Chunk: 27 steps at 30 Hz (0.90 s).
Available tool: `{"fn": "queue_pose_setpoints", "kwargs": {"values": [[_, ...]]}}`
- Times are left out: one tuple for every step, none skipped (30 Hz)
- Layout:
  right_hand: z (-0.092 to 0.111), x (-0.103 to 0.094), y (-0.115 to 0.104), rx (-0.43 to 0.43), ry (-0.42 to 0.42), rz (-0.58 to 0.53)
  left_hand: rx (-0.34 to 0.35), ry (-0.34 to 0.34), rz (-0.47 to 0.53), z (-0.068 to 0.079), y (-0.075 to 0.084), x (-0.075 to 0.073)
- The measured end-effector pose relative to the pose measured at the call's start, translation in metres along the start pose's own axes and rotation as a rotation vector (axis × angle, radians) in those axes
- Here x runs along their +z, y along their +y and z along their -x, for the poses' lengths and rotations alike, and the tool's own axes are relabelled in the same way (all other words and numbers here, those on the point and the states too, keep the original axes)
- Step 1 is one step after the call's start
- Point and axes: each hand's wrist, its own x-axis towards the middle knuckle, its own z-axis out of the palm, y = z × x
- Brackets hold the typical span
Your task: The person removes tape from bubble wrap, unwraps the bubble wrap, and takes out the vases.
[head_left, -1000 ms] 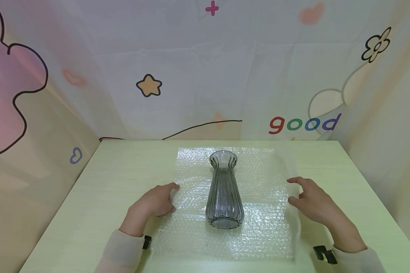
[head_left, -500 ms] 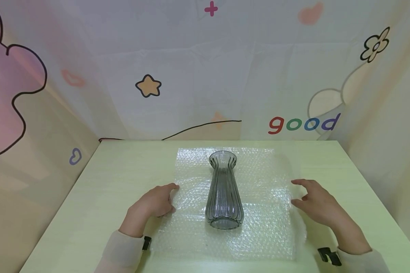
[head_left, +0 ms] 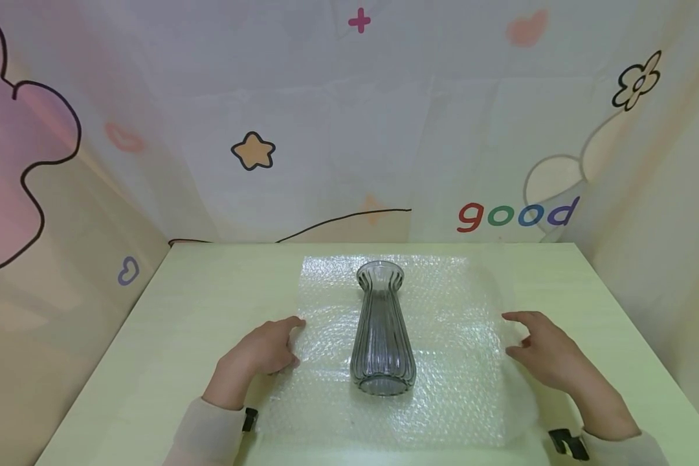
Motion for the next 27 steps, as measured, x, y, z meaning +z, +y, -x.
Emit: {"fn": "queue_pose_setpoints", "kwargs": {"values": [[0.000, 0.000, 0.001, 0.000, -0.002, -0.001, -0.002, -0.001, -0.001, 0.000, 0.000, 0.000], [0.000, 0.000, 0.001, 0.000, -0.004, 0.000, -0.004, -0.001, -0.003, 0.000, 0.000, 0.001], [0.001, 0.001, 0.002, 0.000, -0.006, 0.000, -0.006, -0.003, -0.002, 0.000, 0.000, 0.001], [0.001, 0.001, 0.002, 0.001, -0.008, -0.003, -0.007, -0.003, -0.004, 0.000, 0.000, 0.001], [0.001, 0.001, 0.003, 0.004, -0.011, -0.005, -0.007, -0.003, -0.004, 0.000, 0.000, 0.001], [0.001, 0.001, 0.003, 0.007, -0.013, -0.007, -0.007, -0.003, -0.005, 0.000, -0.001, 0.002], [0.001, 0.001, 0.004, 0.010, -0.016, -0.010, -0.006, -0.002, -0.005, 0.000, -0.001, 0.002], [0.001, 0.001, 0.004, 0.015, -0.018, -0.009, -0.005, -0.001, -0.006, 0.000, -0.001, 0.002], [0.001, 0.000, 0.004, 0.020, -0.020, -0.009, -0.003, 0.001, -0.009, 0.000, -0.001, 0.002], [0.001, 0.000, 0.005, 0.024, -0.021, -0.008, 0.000, 0.003, -0.012, 0.000, -0.001, 0.002], [0.000, 0.000, 0.005, 0.027, -0.022, -0.005, 0.002, 0.004, -0.015, 0.001, -0.001, 0.002], [0.000, -0.001, 0.005, 0.029, -0.023, -0.004, 0.003, 0.004, -0.017, 0.001, -0.001, 0.001], [0.000, -0.001, 0.006, 0.030, -0.023, -0.003, 0.005, 0.004, -0.020, 0.000, -0.001, 0.001], [0.000, -0.001, 0.006, 0.031, -0.025, -0.001, 0.005, 0.004, -0.022, 0.000, -0.001, 0.001], [0.000, -0.001, 0.006, 0.031, -0.027, 0.000, 0.006, 0.003, -0.023, 0.000, -0.001, 0.001], [0.000, -0.001, 0.007, 0.031, -0.030, 0.000, 0.004, 0.002, -0.021, 0.000, -0.001, 0.001], [0.000, -0.002, 0.007, 0.032, -0.034, -0.001, 0.003, 0.000, -0.019, 0.000, -0.001, 0.001], [0.000, -0.002, 0.008, 0.032, -0.038, -0.002, 0.002, -0.001, -0.016, 0.000, -0.001, 0.001], [0.001, -0.002, 0.008, 0.032, -0.041, -0.002, 0.001, -0.002, -0.016, 0.000, -0.001, 0.001], [0.001, -0.002, 0.008, 0.031, -0.042, -0.003, -0.001, -0.002, -0.014, 0.000, -0.001, 0.001], [0.001, -0.002, 0.009, 0.029, -0.043, -0.002, -0.003, -0.002, -0.014, -0.001, -0.001, 0.001], [0.002, -0.002, 0.009, 0.027, -0.044, -0.002, -0.004, -0.002, -0.014, -0.001, -0.001, 0.001], [0.002, -0.002, 0.010, 0.023, -0.042, 0.001, -0.004, 0.000, -0.015, -0.001, -0.001, 0.001], [0.002, -0.002, 0.011, 0.017, -0.038, 0.005, -0.005, 0.000, -0.017, -0.001, -0.001, 0.001], [0.002, -0.002, 0.011, 0.013, -0.037, 0.008, -0.005, 0.001, -0.018, -0.001, -0.001, 0.001], [0.002, -0.002, 0.012, 0.009, -0.035, 0.013, -0.005, 0.002, -0.020, -0.001, -0.001, 0.001], [0.002, -0.002, 0.013, 0.009, -0.036, 0.018, -0.005, 0.002, -0.020, -0.001, -0.001, 0.001]]}}
